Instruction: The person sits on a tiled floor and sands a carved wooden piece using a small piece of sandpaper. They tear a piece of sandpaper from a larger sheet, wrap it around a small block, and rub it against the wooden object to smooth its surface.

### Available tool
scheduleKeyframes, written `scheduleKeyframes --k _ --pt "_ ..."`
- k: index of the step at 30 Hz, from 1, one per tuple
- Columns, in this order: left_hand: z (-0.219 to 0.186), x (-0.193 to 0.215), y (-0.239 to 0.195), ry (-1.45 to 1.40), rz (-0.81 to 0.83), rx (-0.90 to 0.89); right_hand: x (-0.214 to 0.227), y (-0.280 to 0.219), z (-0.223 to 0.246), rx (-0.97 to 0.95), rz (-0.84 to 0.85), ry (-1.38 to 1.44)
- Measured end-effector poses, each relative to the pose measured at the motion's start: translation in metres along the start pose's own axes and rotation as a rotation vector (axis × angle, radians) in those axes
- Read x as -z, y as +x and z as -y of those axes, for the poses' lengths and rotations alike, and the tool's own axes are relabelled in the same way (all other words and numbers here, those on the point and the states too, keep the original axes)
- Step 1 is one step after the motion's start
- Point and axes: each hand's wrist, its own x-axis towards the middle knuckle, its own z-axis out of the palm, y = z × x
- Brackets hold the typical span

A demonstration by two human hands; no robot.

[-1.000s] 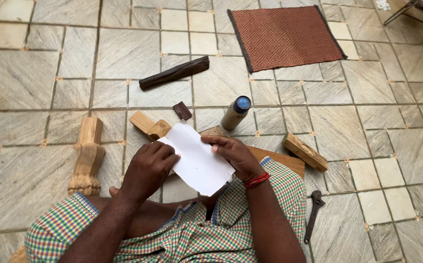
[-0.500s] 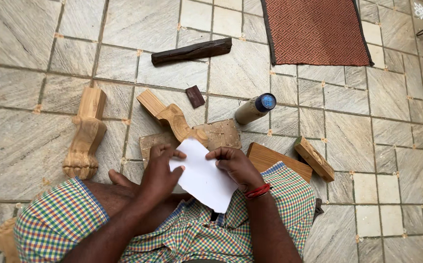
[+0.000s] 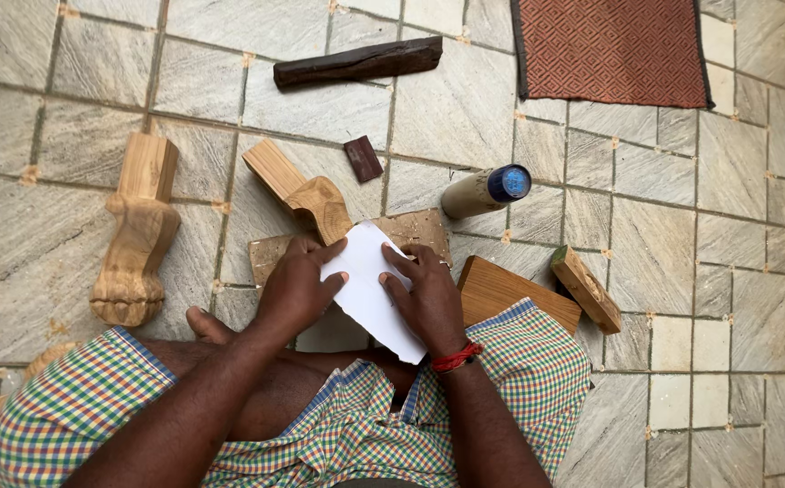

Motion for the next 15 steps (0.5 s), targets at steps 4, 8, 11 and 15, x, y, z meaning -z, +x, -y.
scheduleKeyframes --k 4,8,11,15 --pt "-0.003 -0.01 -0.012 0.211 -0.055 -0.1 -0.001 -0.004 -0.001 -0.041 0.071 0.06" --pt "-0.011 -0.012 -0.018 0.233 -0.035 -0.118 0.003 -0.008 0.002 -0.077 0.06 0.048" --pt "-0.014 -0.008 -0.018 0.223 0.037 -0.054 0.005 -0.011 0.007 -0.08 0.017 0.072" --pt "-0.016 0.006 -0.011 0.186 -0.007 -0.038 0.004 -0.009 0.015 -0.032 0.022 0.029"
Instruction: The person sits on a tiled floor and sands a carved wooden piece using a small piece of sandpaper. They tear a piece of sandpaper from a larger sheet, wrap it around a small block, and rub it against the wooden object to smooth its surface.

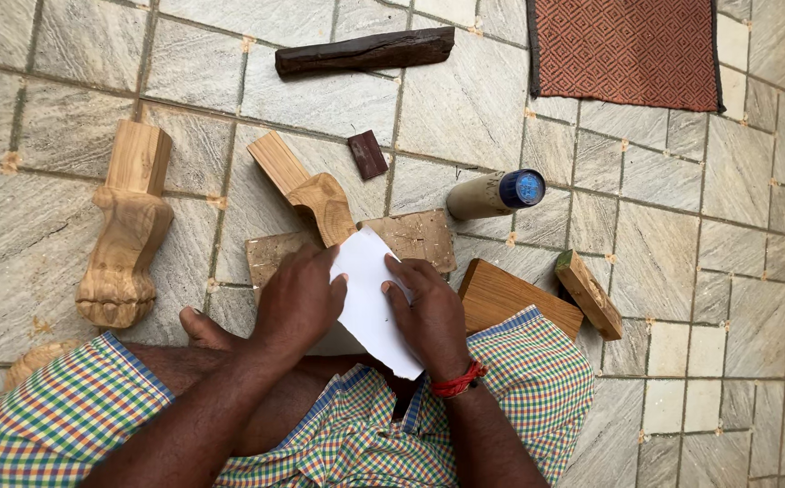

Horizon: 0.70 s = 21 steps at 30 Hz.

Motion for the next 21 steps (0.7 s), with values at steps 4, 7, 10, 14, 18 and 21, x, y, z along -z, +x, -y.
scheduleKeyframes --k 4,7,10,14,18,21 --pt "0.003 0.01 0.0 0.171 -0.068 -0.07 -0.01 0.001 0.01 -0.046 0.013 -0.047" --pt "-0.002 0.002 -0.002 0.383 -0.16 -0.231 -0.016 -0.001 0.01 -0.024 -0.025 -0.028" --pt "-0.003 -0.005 -0.002 0.414 -0.14 -0.286 -0.016 0.001 0.0 0.044 -0.078 0.106" --pt "-0.002 -0.01 0.001 0.252 -0.061 -0.228 -0.013 0.01 -0.021 -0.137 -0.032 0.386" --pt "-0.004 -0.005 0.002 0.242 -0.018 -0.161 -0.012 0.016 -0.026 -0.409 0.109 0.682" --pt "-0.008 0.003 0.005 0.074 -0.051 -0.051 -0.012 0.016 -0.023 -0.385 0.081 0.808"
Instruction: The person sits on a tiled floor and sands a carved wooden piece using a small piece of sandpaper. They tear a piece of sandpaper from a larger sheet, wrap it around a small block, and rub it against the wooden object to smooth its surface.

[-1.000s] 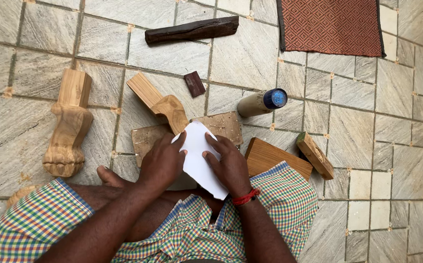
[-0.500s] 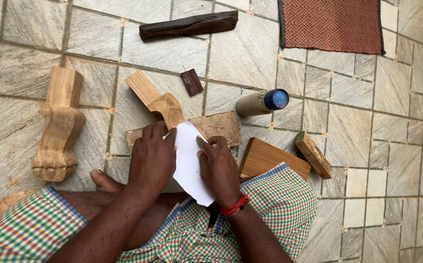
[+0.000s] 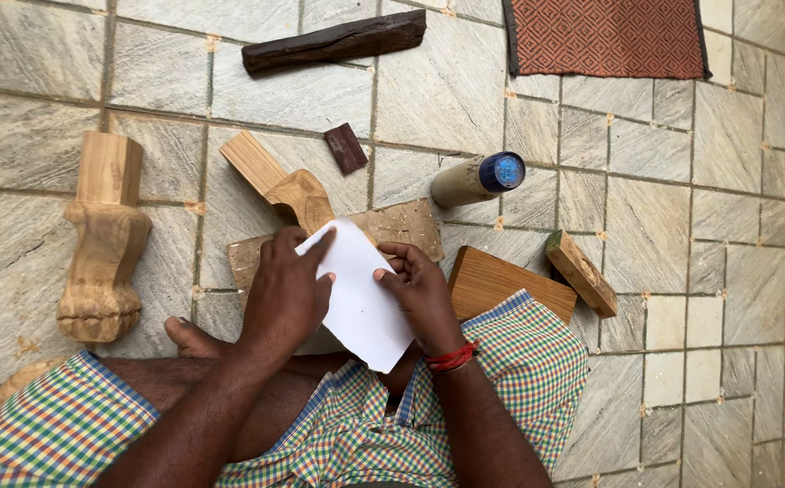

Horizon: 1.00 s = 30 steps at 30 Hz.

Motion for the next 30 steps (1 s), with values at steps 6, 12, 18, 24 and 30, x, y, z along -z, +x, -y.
scheduleKeyframes --k 6,12,18,24,30 --pt "0.001 0.023 0.007 -0.869 0.092 0.326 0.014 0.002 0.002 -0.011 0.026 0.298" --pt "-0.005 0.03 0.006 -1.407 0.221 0.278 0.026 0.011 -0.01 -0.087 0.161 0.539" --pt "0.002 0.026 0.008 -1.474 0.138 0.283 0.018 0.007 -0.009 0.03 0.117 0.328" --pt "0.018 0.031 0.017 -1.397 -0.122 0.532 0.032 -0.018 0.023 0.617 0.275 -0.281" --pt "0.023 0.052 0.014 -1.517 -0.064 0.512 0.037 -0.029 0.026 0.779 0.137 -0.458"
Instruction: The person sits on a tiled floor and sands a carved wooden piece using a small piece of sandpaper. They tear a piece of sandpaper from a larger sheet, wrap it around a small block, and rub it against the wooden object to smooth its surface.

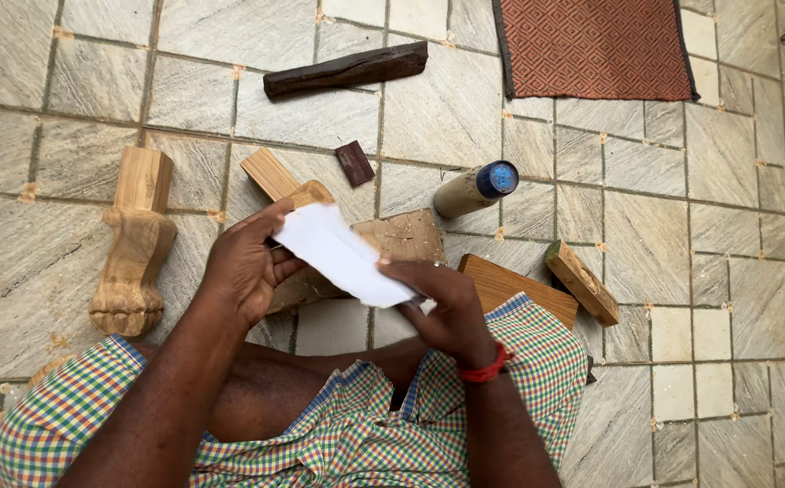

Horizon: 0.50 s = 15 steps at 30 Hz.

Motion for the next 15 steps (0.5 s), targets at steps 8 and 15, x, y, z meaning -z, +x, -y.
scheduleKeyframes --k 8,15 --pt "0.019 -0.019 -0.011 0.668 0.024 -0.418 -0.024 -0.002 -0.042 -0.514 -0.51 1.036" --pt "0.025 -0.016 -0.015 0.509 0.006 -0.425 -0.02 -0.008 -0.052 -0.587 -0.487 0.997"
